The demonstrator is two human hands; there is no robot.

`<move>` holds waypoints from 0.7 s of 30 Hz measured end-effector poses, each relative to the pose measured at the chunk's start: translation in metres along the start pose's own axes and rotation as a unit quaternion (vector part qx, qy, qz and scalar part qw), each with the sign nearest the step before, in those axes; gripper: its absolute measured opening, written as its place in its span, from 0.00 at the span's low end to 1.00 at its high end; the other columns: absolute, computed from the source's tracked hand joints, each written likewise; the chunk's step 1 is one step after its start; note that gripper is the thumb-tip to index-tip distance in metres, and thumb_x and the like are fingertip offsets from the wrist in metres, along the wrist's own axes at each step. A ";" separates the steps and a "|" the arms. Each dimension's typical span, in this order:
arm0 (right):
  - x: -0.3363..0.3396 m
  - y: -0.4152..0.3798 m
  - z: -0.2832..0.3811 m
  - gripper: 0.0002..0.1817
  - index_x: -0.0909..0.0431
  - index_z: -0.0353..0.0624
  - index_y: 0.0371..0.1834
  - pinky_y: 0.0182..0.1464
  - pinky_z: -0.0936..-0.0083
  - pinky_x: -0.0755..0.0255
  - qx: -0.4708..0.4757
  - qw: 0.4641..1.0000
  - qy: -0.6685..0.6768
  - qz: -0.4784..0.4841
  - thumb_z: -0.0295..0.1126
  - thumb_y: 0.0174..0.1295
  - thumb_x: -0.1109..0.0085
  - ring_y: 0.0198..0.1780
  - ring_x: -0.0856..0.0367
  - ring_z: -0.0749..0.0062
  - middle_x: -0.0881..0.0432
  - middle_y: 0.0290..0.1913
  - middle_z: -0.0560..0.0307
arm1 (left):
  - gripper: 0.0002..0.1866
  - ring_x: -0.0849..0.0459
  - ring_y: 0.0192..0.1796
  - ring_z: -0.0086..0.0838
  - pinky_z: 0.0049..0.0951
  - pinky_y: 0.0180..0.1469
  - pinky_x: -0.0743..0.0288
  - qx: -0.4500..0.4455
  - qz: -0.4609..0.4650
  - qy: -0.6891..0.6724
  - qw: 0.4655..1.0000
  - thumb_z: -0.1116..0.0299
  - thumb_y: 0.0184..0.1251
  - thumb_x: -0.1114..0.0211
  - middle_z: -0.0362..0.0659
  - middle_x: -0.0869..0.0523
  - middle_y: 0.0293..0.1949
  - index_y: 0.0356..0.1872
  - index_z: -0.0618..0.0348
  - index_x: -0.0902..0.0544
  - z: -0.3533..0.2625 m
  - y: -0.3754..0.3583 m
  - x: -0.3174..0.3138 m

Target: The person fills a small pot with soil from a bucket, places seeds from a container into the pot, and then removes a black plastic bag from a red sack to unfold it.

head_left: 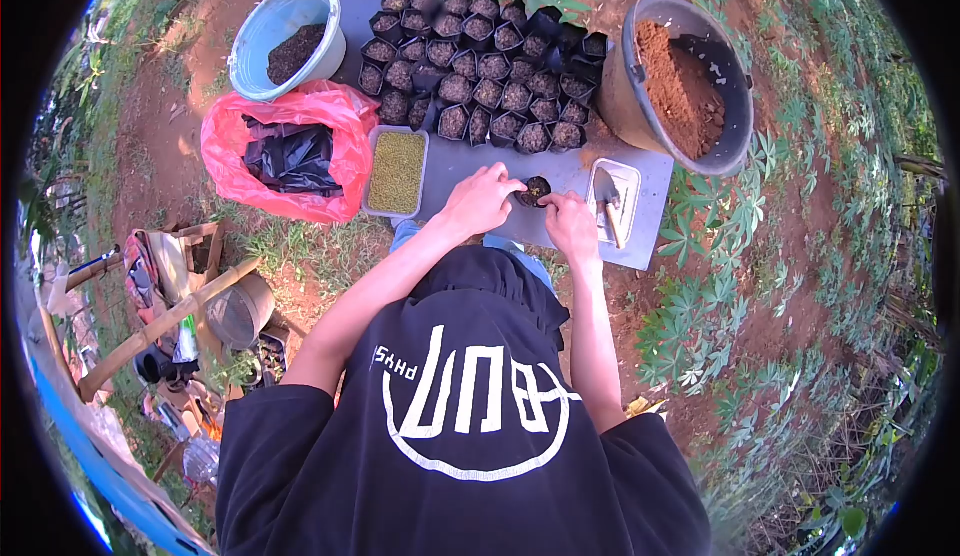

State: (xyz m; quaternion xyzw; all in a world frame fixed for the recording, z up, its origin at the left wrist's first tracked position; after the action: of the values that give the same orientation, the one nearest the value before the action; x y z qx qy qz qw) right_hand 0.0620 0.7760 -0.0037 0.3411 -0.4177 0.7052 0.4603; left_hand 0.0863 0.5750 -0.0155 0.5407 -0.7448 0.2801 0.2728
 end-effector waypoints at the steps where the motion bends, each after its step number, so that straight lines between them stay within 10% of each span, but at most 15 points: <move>1: -0.003 0.001 -0.002 0.12 0.10 0.52 0.41 0.49 0.53 0.19 0.007 1.000 0.003 0.000 0.34 0.66 0.46 0.43 0.13 0.45 0.15 0.42 0.42 | 0.21 0.18 0.54 0.41 0.44 0.56 0.19 -0.002 0.009 0.021 1.000 0.71 0.60 0.33 0.45 0.21 0.51 0.56 0.46 0.14 -0.003 0.002 -0.005; 21: -0.008 0.000 -0.006 0.13 0.12 0.51 0.45 0.48 0.53 0.19 0.017 1.000 0.021 0.002 0.31 0.64 0.46 0.42 0.13 0.45 0.14 0.39 0.41 | 0.28 0.23 0.59 0.44 0.46 0.58 0.22 0.059 0.043 0.100 0.992 0.72 0.58 0.32 0.49 0.26 0.58 0.63 0.47 0.18 -0.018 0.001 -0.020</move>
State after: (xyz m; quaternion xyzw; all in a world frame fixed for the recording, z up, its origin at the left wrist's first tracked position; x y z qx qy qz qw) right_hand 0.0648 0.7783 -0.0134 0.3328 -0.3965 0.7202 0.4619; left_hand 0.0929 0.6014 -0.0171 0.4932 -0.7184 0.3874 0.3010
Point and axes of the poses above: each hand's wrist, its own y-axis towards the middle knuckle, its own x-axis out of the back of the hand, z = x × y, the point moved 1 cm from there along y, towards the middle knuckle
